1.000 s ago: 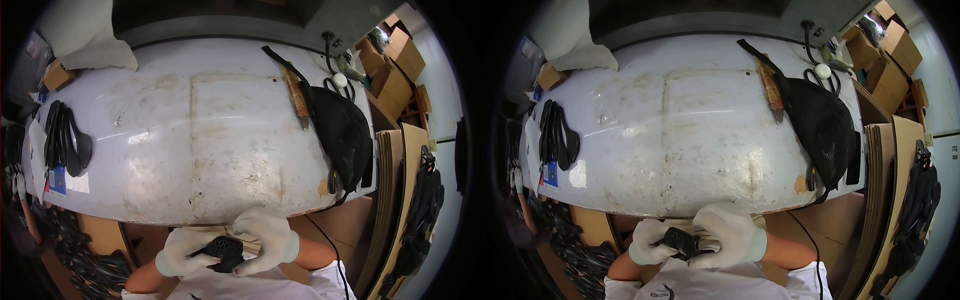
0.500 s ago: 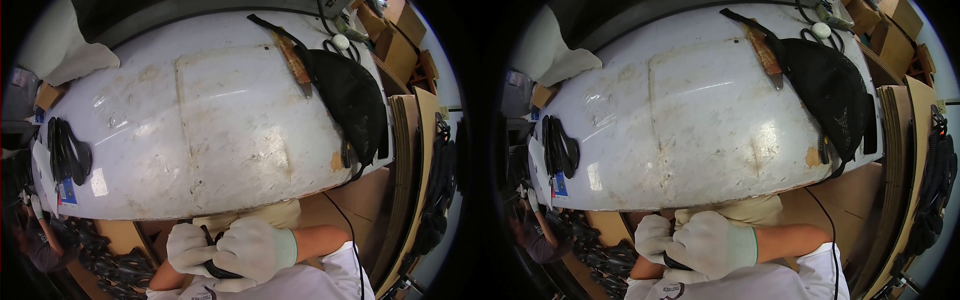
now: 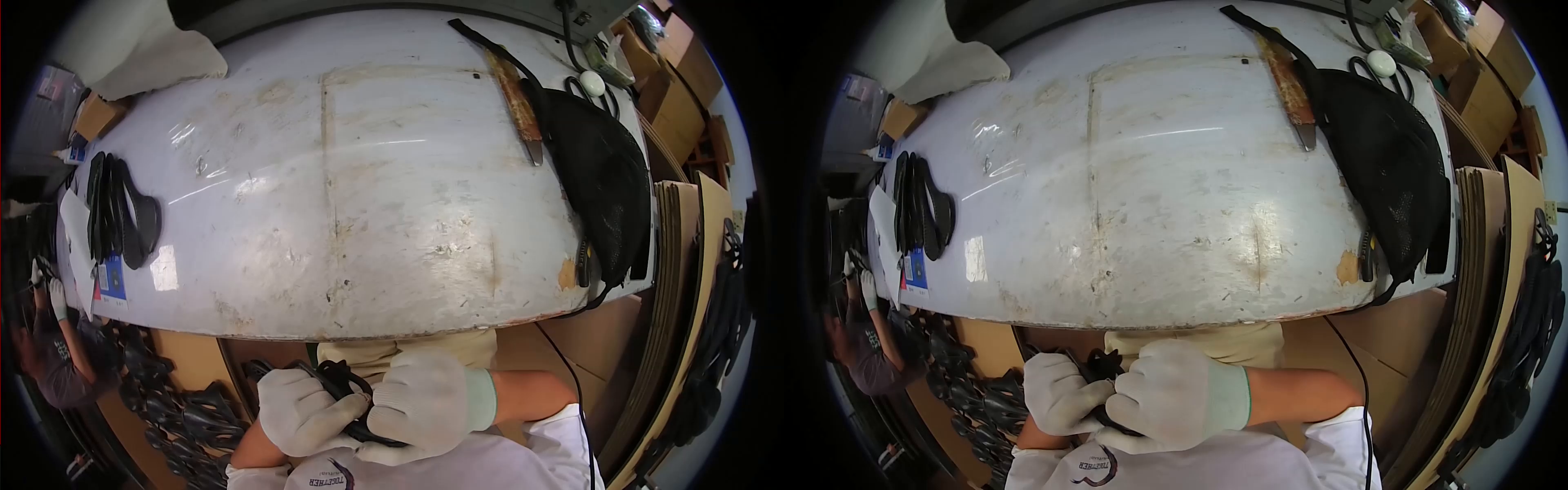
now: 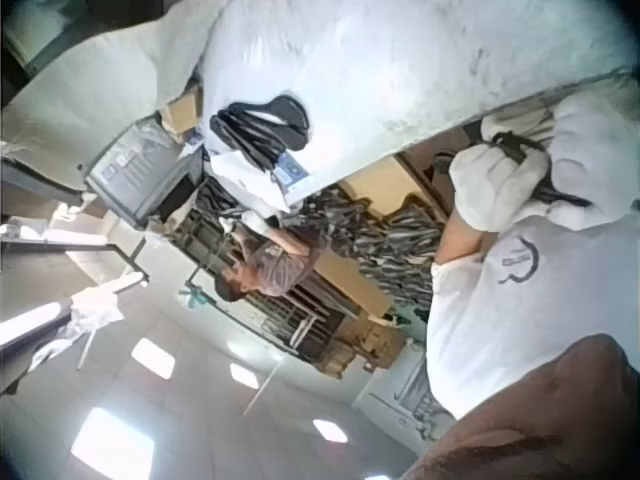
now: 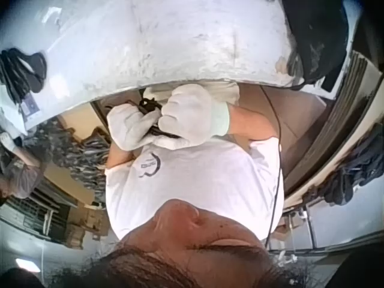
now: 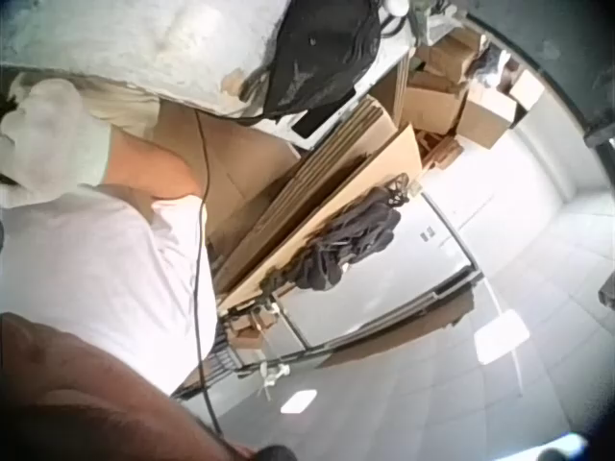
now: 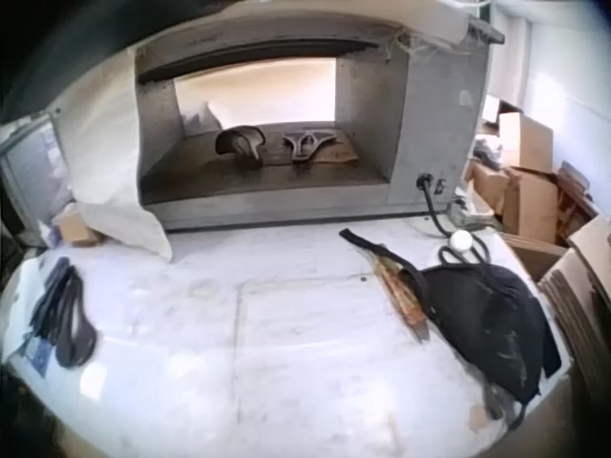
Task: The recorder is assembling and inspecting bicycle saddles at a manufacturing workstation.
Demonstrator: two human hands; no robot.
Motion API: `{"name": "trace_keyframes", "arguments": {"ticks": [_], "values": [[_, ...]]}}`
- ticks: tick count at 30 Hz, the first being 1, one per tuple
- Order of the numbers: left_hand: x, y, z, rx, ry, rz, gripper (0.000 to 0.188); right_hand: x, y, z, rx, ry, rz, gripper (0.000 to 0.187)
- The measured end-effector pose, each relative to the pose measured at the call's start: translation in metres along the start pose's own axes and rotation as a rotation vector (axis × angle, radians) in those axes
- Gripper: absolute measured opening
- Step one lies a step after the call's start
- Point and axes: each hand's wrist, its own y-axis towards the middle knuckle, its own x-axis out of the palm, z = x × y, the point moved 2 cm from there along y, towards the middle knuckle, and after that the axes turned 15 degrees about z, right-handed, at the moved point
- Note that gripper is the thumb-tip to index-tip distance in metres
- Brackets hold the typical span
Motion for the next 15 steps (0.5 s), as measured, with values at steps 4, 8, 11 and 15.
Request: {"name": "trace_keyframes", "arguments": {"ticks": [4, 8, 11, 15], "values": [[-0.008, 0.0, 0.005, 0.04, 0.088, -0.05, 0.035, 0.01, -0.012, 0.009, -0.036, 0.082, 0.098, 0.044], [-0.012, 0.0, 0.007, 0.079, 0.26, -0.04, 0.029, -0.003, 0.0, 0.005, 0.059, -0.002, -0.005, 0.046], [-0.016, 0.005, 0.013, 0.047, 0.248, -0.039, 0.03, -0.005, 0.002, 0.003, 0.069, 0.014, -0.044, 0.048], [-0.015, 0.008, 0.013, 0.087, 0.243, 0.063, 0.034, 0.0, 0.002, 0.015, -0.006, 0.125, -0.012, 0.045]]}}
